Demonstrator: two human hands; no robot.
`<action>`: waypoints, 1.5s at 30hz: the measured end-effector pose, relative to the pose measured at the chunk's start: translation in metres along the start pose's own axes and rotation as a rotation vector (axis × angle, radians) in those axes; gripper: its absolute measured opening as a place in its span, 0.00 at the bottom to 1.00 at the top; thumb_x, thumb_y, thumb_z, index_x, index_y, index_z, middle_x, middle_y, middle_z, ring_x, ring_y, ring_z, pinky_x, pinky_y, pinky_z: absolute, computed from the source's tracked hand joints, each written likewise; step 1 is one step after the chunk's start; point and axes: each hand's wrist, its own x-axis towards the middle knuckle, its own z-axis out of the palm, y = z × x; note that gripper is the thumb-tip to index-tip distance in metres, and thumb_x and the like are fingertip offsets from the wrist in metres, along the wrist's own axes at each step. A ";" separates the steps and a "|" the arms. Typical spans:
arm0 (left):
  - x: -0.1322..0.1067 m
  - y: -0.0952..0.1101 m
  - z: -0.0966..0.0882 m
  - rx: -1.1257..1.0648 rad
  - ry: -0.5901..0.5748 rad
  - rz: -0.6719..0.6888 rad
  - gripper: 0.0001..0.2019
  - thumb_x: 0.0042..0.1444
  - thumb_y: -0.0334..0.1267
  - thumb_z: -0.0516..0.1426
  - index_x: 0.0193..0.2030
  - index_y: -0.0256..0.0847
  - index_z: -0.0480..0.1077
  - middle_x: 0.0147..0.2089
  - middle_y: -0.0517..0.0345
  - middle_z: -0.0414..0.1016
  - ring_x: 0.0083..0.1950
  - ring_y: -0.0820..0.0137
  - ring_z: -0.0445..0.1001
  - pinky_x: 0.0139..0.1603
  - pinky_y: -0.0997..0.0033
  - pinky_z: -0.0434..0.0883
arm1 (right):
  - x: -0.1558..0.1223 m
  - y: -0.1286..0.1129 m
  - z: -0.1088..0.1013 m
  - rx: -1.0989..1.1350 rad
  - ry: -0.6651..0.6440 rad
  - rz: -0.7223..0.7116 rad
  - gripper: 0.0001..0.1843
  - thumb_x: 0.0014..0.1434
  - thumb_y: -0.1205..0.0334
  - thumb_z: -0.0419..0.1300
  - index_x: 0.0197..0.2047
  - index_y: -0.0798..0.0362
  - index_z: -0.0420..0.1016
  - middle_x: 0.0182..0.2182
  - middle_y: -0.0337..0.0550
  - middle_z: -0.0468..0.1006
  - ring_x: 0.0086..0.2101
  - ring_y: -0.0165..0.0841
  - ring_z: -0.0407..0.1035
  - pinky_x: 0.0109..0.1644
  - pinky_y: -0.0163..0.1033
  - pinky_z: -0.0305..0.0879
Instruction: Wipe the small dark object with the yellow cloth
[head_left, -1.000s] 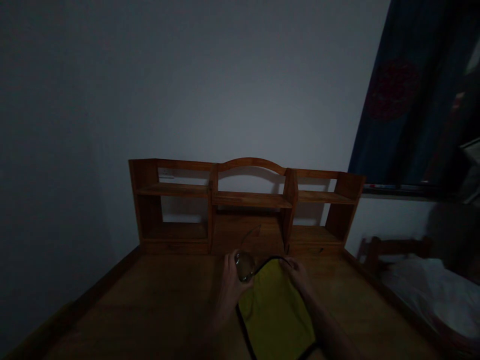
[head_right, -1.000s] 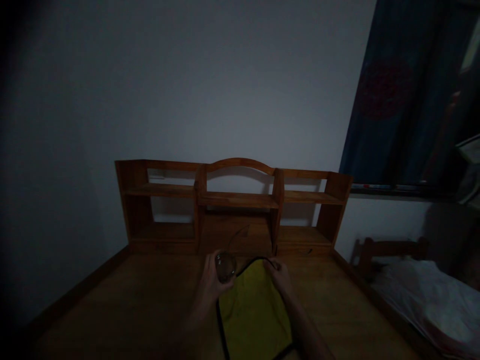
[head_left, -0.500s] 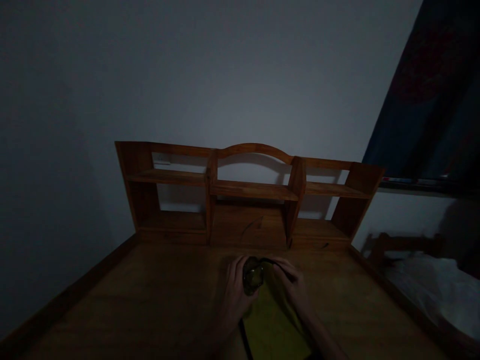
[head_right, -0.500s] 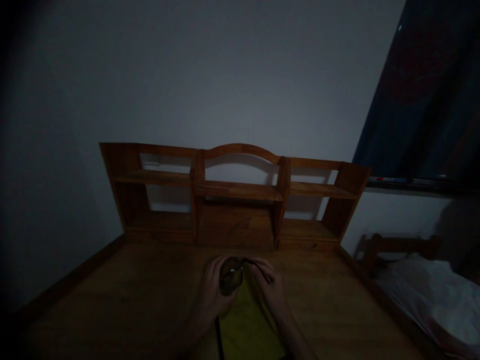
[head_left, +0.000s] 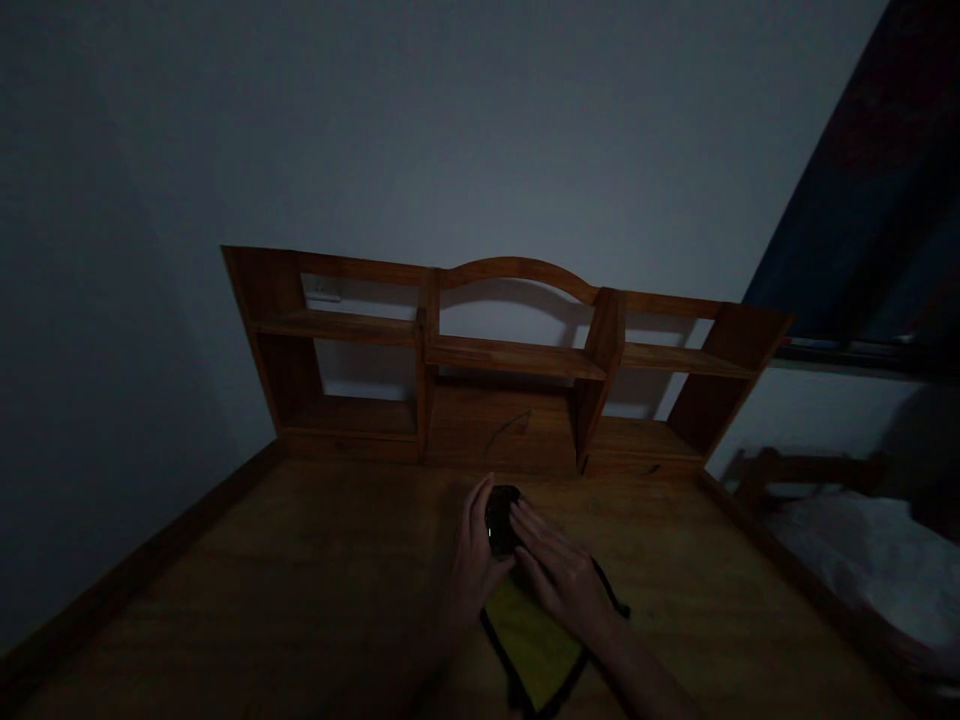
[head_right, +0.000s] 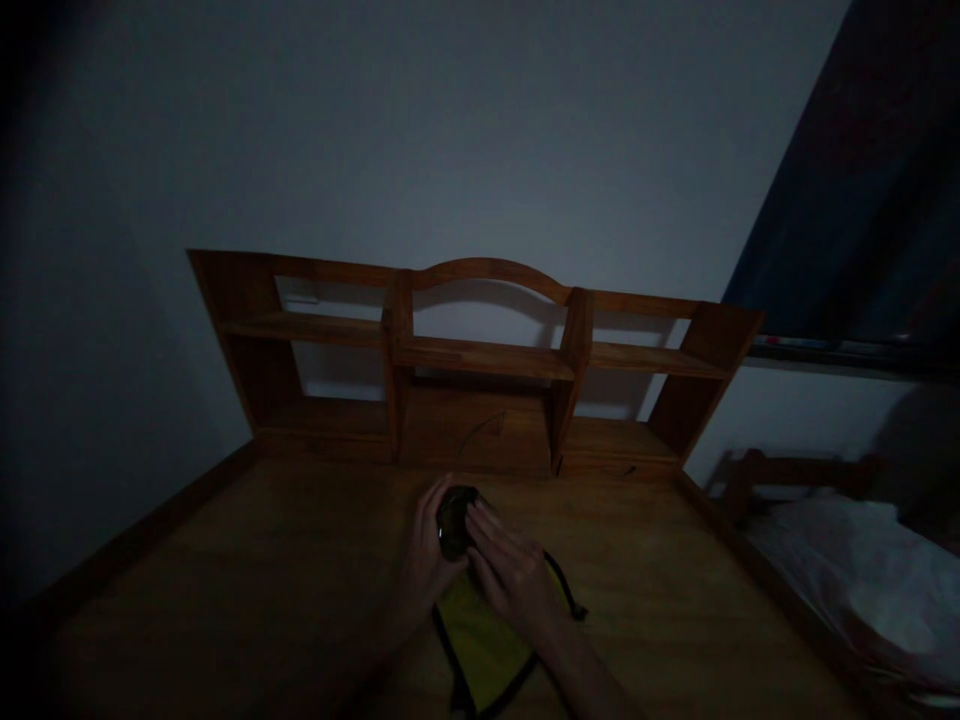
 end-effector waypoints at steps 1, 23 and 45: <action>0.000 -0.002 -0.001 -0.006 -0.006 0.009 0.37 0.55 0.40 0.58 0.68 0.41 0.45 0.66 0.43 0.53 0.66 0.58 0.57 0.65 0.55 0.60 | 0.001 -0.001 0.001 -0.007 -0.003 -0.015 0.28 0.64 0.71 0.52 0.67 0.50 0.57 0.63 0.46 0.64 0.62 0.39 0.58 0.65 0.51 0.59; 0.017 -0.004 -0.030 0.394 -0.173 0.434 0.30 0.63 0.28 0.46 0.71 0.42 0.41 0.67 0.45 0.56 0.70 0.59 0.50 0.65 0.55 0.60 | 0.015 -0.012 0.013 -0.030 -0.168 0.072 0.45 0.47 0.81 0.48 0.68 0.50 0.51 0.65 0.46 0.60 0.65 0.39 0.51 0.70 0.62 0.36; 0.017 -0.035 -0.019 0.257 -0.051 0.219 0.30 0.61 0.34 0.49 0.69 0.41 0.46 0.68 0.44 0.55 0.68 0.59 0.57 0.65 0.54 0.61 | 0.010 -0.015 0.018 0.226 -0.201 0.100 0.46 0.47 0.78 0.51 0.70 0.50 0.48 0.67 0.44 0.55 0.65 0.38 0.50 0.67 0.50 0.54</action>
